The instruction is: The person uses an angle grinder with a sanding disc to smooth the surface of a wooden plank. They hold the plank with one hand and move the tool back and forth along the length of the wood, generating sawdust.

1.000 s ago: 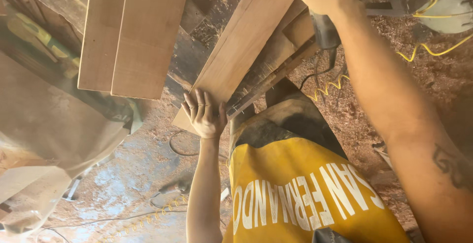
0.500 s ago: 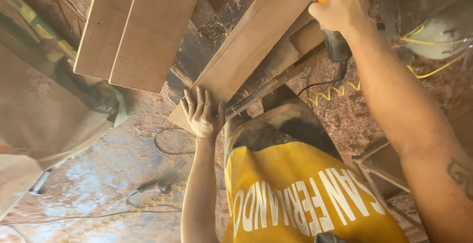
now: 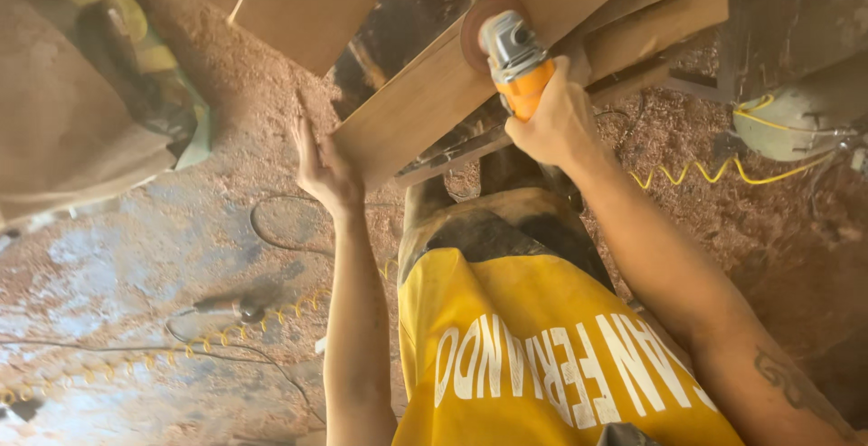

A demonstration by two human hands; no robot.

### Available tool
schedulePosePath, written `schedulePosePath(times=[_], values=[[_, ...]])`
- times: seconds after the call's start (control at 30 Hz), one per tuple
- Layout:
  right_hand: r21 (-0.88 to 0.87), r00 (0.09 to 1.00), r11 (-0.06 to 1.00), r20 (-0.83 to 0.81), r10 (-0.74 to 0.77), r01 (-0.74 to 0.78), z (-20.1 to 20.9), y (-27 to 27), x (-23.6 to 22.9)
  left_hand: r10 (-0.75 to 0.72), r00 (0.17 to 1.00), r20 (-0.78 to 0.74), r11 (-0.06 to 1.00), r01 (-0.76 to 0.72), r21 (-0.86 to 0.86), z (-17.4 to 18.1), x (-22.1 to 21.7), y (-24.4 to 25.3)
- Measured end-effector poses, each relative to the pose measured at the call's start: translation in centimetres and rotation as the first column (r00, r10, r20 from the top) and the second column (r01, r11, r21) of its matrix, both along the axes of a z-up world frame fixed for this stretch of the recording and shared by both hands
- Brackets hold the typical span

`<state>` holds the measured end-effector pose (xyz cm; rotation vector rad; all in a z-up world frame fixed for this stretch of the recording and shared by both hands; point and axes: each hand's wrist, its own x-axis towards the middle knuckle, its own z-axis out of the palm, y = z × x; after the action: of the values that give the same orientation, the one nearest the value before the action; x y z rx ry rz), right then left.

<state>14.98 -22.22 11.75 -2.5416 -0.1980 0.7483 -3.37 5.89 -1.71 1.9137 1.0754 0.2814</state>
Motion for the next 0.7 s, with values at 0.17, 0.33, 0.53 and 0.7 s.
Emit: schedulePosePath(times=[0.17,0.33,0.53,0.7], values=[[0.024,0.988,0.988,-0.016,0.151,-0.15,1.0,4.7,-4.0,0.362,0.909,0.209,0.61,-0.061,-0.79,-0.2,-3.3,4.1],[0.045,0.959,0.959,-0.034,0.281,-0.279,0.9,9.3,-6.9,0.524,0.82,0.231,0.42,-0.013,-0.907,-0.5,-5.2,6.7],[0.048,0.918,0.922,-0.092,0.387,-0.384,1.6,13.0,-9.5,0.696,0.704,0.142,0.288,-0.093,-0.953,0.4,-6.5,6.4],[0.027,0.894,0.896,-0.059,0.443,-0.442,1.9,12.9,-9.1,0.456,0.885,0.091,0.482,-0.159,-0.862,1.8,-5.2,4.3]])
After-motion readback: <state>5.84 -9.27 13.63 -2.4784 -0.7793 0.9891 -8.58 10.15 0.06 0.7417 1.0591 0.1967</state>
